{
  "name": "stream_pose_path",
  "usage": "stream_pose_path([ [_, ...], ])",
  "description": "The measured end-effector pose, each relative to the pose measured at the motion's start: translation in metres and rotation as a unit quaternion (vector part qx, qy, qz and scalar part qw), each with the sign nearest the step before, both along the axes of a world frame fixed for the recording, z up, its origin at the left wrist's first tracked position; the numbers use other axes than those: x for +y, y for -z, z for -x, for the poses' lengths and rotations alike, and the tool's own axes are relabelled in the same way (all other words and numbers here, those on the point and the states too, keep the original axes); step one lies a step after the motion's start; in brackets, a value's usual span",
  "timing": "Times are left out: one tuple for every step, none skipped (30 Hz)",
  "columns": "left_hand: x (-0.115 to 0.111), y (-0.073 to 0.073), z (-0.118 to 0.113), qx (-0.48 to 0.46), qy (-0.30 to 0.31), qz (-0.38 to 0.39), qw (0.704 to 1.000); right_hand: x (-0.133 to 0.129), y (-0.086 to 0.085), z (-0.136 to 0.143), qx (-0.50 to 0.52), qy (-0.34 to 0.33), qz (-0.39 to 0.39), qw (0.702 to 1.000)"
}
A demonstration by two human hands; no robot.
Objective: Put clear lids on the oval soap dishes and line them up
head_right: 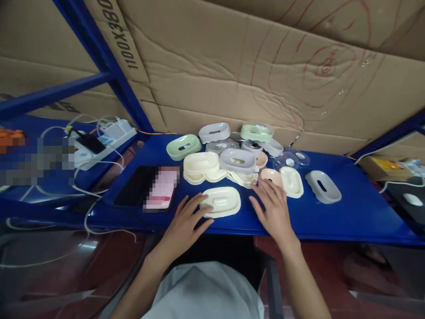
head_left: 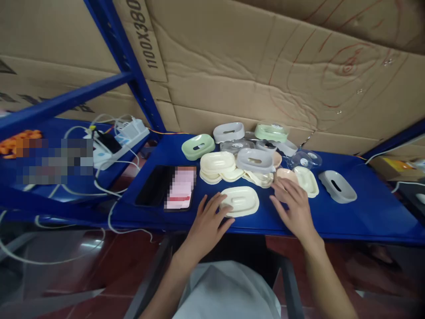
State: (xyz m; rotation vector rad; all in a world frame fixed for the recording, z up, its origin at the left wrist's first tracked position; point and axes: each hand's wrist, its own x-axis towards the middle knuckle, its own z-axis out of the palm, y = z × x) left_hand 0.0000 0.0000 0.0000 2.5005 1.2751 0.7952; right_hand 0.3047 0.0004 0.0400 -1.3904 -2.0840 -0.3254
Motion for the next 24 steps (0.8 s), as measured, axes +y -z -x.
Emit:
stream_pose_path([
  [0.000, 0.000, 0.001, -0.004, 0.003, -0.001, 1.000, 0.010, -0.005, -0.003, -0.004, 0.010, -0.015, 1.000],
  [0.001, -0.001, 0.001, -0.008, 0.005, -0.001, 1.000, 0.021, -0.009, -0.004, -0.015, 0.012, -0.023, 1.000],
  [0.003, -0.001, 0.001, -0.012, 0.007, -0.002, 1.000, 0.033, -0.014, -0.004, -0.031, 0.009, -0.022, 0.999],
  [0.004, -0.001, 0.001, -0.017, 0.009, -0.004, 1.000, 0.046, -0.018, -0.002, -0.051, 0.004, -0.014, 0.999],
  [0.006, -0.001, 0.001, -0.021, 0.010, -0.006, 1.000, 0.059, -0.023, 0.000, -0.078, -0.004, -0.001, 0.997],
  [0.007, -0.001, 0.001, -0.024, 0.011, -0.007, 1.000, 0.070, -0.027, 0.003, -0.104, -0.013, 0.017, 0.994],
  [0.008, -0.001, 0.001, -0.029, 0.013, -0.008, 0.999, 0.080, -0.032, 0.005, -0.127, -0.023, 0.035, 0.991],
  [0.009, 0.000, 0.001, -0.034, 0.013, -0.008, 0.999, 0.087, -0.036, 0.005, -0.142, -0.031, 0.049, 0.988],
  [0.010, 0.001, 0.002, -0.039, 0.015, -0.005, 0.999, 0.091, -0.040, 0.005, -0.150, -0.036, 0.059, 0.986],
  [0.010, 0.002, 0.002, -0.047, 0.017, 0.000, 0.999, 0.092, -0.045, 0.003, -0.153, -0.038, 0.063, 0.986],
  [0.009, 0.003, 0.003, -0.055, 0.017, 0.007, 0.998, 0.090, -0.050, 0.001, -0.152, -0.037, 0.064, 0.986],
  [0.009, 0.004, 0.004, -0.063, 0.013, 0.016, 0.998, 0.085, -0.054, -0.001, -0.149, -0.035, 0.060, 0.986],
  [0.008, 0.005, 0.004, -0.071, 0.007, 0.028, 0.997, 0.078, -0.058, -0.003, -0.146, -0.035, 0.053, 0.987],
  [0.007, 0.006, 0.005, -0.079, 0.000, 0.041, 0.996, 0.068, -0.061, -0.003, -0.143, -0.038, 0.044, 0.988],
  [0.006, 0.006, 0.005, -0.087, -0.007, 0.054, 0.995, 0.058, -0.063, -0.002, -0.140, -0.043, 0.034, 0.989],
  [0.005, 0.006, 0.005, -0.094, -0.011, 0.066, 0.993, 0.047, -0.064, 0.001, -0.137, -0.048, 0.019, 0.989],
  [0.004, 0.006, 0.005, -0.101, -0.012, 0.074, 0.992, 0.036, -0.062, 0.005, -0.133, -0.054, 0.000, 0.990],
  [0.004, 0.006, 0.005, -0.107, -0.010, 0.079, 0.991, 0.025, -0.058, 0.011, -0.128, -0.063, -0.021, 0.990],
  [0.004, 0.005, 0.005, -0.111, -0.010, 0.081, 0.990, 0.016, -0.053, 0.018, -0.123, -0.075, -0.036, 0.989],
  [0.003, 0.005, 0.005, -0.116, -0.012, 0.079, 0.990, 0.007, -0.046, 0.025, -0.117, -0.091, -0.045, 0.988],
  [0.003, 0.004, 0.006, -0.122, -0.016, 0.075, 0.990, 0.000, -0.038, 0.032, -0.111, -0.108, -0.047, 0.987],
  [0.003, 0.003, 0.006, -0.128, -0.019, 0.069, 0.989, -0.006, -0.029, 0.038, -0.104, -0.127, -0.041, 0.986],
  [0.003, 0.003, 0.007, -0.132, -0.020, 0.060, 0.989, -0.011, -0.021, 0.044, -0.096, -0.145, -0.027, 0.984],
  [0.002, 0.002, 0.008, -0.131, -0.015, 0.050, 0.990, -0.014, -0.013, 0.048, -0.087, -0.162, -0.013, 0.983],
])
